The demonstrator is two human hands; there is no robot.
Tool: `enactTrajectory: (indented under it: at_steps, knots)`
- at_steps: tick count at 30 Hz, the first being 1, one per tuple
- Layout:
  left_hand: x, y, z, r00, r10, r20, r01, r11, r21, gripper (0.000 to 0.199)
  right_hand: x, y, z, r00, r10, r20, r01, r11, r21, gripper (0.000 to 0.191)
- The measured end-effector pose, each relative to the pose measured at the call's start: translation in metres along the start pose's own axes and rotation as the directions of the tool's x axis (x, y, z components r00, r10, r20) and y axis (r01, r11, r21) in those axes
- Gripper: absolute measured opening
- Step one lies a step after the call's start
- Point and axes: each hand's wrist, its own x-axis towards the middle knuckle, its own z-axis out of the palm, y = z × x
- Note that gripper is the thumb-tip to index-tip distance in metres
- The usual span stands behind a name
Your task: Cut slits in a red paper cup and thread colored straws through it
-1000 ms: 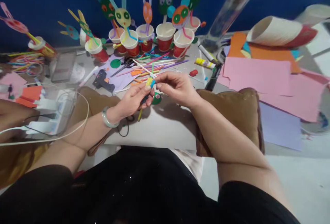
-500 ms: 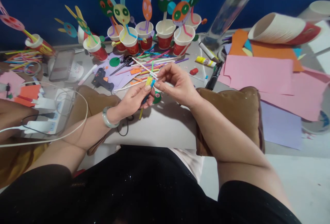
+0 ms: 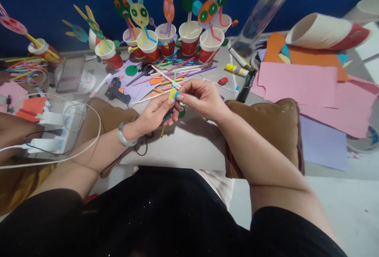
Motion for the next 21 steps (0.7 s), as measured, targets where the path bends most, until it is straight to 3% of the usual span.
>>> enactTrajectory:
  at_steps: [8,21]
  knots:
    - [0.0002,-0.0021,0.0010,1.000,0.014,-0.003,-0.014,1.000,-0.020,0.056,0.0016,0.0030,0.0005,0.997,-0.030,-0.073,0.025,0.998,-0.063,0.040]
    - [0.0006,0.0037,0.0038,0.991,-0.034,-0.130,0.037,0.999,0.026,0.044,0.0009,0.0058,0.0016,0.995,0.002,-0.101,-0.017,0.989,-0.148,0.034]
